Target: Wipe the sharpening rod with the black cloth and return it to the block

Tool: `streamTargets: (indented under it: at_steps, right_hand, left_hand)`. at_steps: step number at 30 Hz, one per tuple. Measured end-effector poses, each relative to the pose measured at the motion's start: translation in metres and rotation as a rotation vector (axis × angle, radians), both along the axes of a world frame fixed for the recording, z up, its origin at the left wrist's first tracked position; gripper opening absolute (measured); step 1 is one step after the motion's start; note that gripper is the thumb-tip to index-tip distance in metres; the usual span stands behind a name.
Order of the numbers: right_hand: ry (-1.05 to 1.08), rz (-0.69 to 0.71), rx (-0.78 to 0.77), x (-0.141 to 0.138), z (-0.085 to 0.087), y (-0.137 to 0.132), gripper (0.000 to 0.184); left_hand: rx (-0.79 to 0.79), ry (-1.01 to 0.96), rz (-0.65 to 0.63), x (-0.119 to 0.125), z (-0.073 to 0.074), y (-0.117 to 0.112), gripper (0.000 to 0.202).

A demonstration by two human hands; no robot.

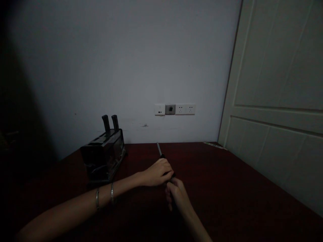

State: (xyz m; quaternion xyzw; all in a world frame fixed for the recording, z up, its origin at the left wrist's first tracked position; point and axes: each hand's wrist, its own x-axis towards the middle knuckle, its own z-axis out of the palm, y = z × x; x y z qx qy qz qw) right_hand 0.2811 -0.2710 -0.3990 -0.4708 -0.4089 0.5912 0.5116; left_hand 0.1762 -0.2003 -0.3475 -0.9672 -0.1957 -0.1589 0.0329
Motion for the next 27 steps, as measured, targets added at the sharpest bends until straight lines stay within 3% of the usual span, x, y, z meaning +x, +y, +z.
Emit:
streamTargets:
  at_steps: [7, 10, 13, 17, 19, 21, 24, 27]
  right_hand:
    - [-0.026, -0.018, -0.019, 0.002, 0.002, 0.000, 0.015]
    - [-0.063, -0.008, 0.008, 0.001, -0.002, 0.003, 0.020]
    - [-0.118, 0.005, 0.050, 0.001, -0.007, 0.004, 0.023]
    - [-0.146, 0.001, 0.046, 0.001, -0.005, 0.003, 0.024]
    - [-0.124, -0.014, 0.021, 0.000, -0.002, 0.002, 0.026]
    - [-0.096, -0.035, -0.010, 0.000, 0.001, 0.002, 0.028]
    - [-0.063, -0.053, -0.021, 0.000, 0.004, 0.002, 0.032]
    - [-0.064, -0.050, -0.011, 0.000, 0.004, 0.003, 0.034]
  left_hand:
    - [0.086, 0.045, 0.018, 0.011, 0.003, 0.008, 0.032]
    - [0.052, -0.060, 0.067, 0.014, 0.008, 0.011, 0.029]
    - [-0.113, -0.311, 0.125, 0.014, 0.023, 0.020, 0.031]
    - [-0.279, -0.769, 0.184, 0.001, 0.059, 0.044, 0.035]
    - [-0.283, -0.969, 0.221, -0.013, 0.075, 0.058, 0.037]
    - [-0.169, -1.147, 0.307, -0.030, 0.082, 0.072, 0.035]
    - [0.013, -1.186, 0.480, -0.053, 0.068, 0.090, 0.034]
    - [0.112, -0.958, 0.644, -0.065, 0.030, 0.102, 0.033]
